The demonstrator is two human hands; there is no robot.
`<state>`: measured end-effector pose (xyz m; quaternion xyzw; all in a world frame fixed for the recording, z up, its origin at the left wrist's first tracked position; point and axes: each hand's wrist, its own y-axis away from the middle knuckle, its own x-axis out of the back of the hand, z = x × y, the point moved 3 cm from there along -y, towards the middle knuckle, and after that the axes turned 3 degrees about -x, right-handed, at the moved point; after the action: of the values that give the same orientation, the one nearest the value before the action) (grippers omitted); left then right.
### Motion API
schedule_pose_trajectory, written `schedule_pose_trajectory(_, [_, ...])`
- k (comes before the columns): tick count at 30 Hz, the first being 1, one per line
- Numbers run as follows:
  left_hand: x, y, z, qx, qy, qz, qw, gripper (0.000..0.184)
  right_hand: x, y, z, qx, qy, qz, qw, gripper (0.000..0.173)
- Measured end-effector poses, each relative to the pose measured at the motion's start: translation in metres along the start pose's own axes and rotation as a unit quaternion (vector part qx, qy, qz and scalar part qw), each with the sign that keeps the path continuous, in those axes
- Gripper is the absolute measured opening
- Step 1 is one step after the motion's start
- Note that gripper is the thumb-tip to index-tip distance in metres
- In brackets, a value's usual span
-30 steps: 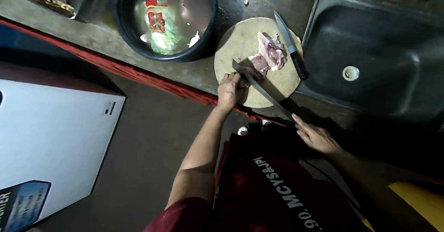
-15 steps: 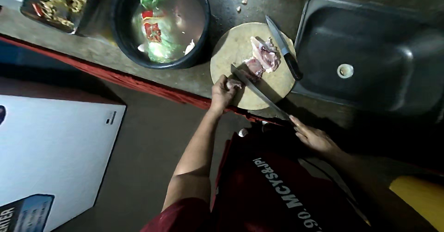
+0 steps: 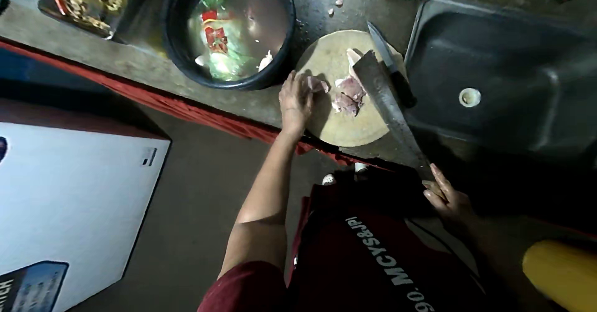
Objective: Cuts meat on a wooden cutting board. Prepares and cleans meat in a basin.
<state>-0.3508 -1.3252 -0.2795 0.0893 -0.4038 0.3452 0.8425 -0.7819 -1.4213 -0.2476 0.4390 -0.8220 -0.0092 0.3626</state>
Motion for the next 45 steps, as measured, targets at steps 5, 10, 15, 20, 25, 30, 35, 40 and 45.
schedule_pose_trajectory(5, [-0.06, 0.009, 0.045, -0.159, -0.087, -0.143, 0.973, 0.065, 0.002, -0.001, 0.012, -0.018, -0.079, 0.027, 0.996, 0.066])
schedule_pose_trajectory(10, [-0.088, -0.02, 0.064, -0.157, -0.146, -0.152, 0.965, 0.053, 0.013, -0.02, 0.023, -0.021, -0.146, 0.026, 0.989, 0.064])
schedule_pose_trajectory(15, [-0.089, -0.037, 0.088, -0.056, -0.19, -0.167, 0.966, 0.034, 0.021, -0.038, 0.032, 0.02, -0.15, 0.003, 0.988, 0.061])
schedule_pose_trajectory(20, [-0.075, -0.04, 0.086, 0.1, -0.025, -0.157, 0.982, 0.047, 0.02, -0.051, 0.033, 0.025, -0.152, -0.014, 0.988, 0.061])
schedule_pose_trajectory(25, [-0.042, -0.02, 0.066, 0.248, 0.408, -0.121, 0.87, 0.028, 0.014, -0.067, 0.022, 0.029, -0.157, -0.004, 0.987, 0.062])
schedule_pose_trajectory(30, [0.044, -0.089, 0.062, 0.231, 0.605, -0.033, 0.761, 0.026, -0.01, -0.082, -0.005, -0.008, -0.133, 0.017, 0.991, 0.063])
schedule_pose_trajectory(35, [0.131, -0.222, 0.008, 0.189, 0.593, 0.1, 0.776, 0.025, -0.047, -0.09, -0.043, -0.009, -0.175, 0.073, 0.982, 0.062])
schedule_pose_trajectory(40, [0.175, -0.35, -0.067, 0.177, 0.55, 0.12, 0.807, 0.026, -0.071, -0.083, -0.072, -0.094, -0.207, 0.101, 0.968, 0.062])
schedule_pose_trajectory(45, [0.17, -0.348, -0.032, 0.078, 0.263, 0.118, 0.954, 0.043, -0.078, -0.065, -0.078, -0.133, -0.253, 0.13, 0.949, 0.064])
